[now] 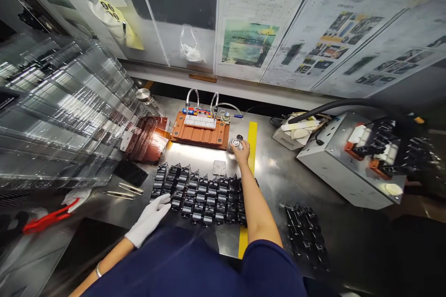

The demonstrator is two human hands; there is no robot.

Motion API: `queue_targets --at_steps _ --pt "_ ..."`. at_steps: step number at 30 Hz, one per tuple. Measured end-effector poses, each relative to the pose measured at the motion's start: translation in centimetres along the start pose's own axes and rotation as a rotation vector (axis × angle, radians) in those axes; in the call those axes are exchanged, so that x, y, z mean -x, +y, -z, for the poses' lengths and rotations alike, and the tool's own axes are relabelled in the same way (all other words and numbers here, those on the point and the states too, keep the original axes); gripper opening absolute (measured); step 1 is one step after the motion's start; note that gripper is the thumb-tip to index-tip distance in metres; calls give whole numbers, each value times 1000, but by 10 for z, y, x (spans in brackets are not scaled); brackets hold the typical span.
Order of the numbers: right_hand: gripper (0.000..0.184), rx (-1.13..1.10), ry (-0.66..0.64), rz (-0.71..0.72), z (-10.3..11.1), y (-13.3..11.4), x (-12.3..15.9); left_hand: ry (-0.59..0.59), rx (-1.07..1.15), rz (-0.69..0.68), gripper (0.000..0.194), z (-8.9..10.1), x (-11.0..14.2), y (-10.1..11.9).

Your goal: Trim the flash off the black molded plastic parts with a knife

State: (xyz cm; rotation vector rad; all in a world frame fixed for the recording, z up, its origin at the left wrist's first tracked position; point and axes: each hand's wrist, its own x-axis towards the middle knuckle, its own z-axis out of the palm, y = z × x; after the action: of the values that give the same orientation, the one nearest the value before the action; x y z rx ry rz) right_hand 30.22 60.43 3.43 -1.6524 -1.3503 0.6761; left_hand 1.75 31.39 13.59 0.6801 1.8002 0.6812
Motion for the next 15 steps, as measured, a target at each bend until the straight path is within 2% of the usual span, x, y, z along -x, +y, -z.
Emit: queue_targets --at_steps 7,12,15 --pt "35 15 19 45 3 -6 -4 -12 24 0 57 -1 5 3" --pt "47 69 28 69 2 -9 -2 -17 5 10 58 -1 8 7" --pt "42 114 46 62 1 -10 -1 -27 -20 12 58 -1 9 8"
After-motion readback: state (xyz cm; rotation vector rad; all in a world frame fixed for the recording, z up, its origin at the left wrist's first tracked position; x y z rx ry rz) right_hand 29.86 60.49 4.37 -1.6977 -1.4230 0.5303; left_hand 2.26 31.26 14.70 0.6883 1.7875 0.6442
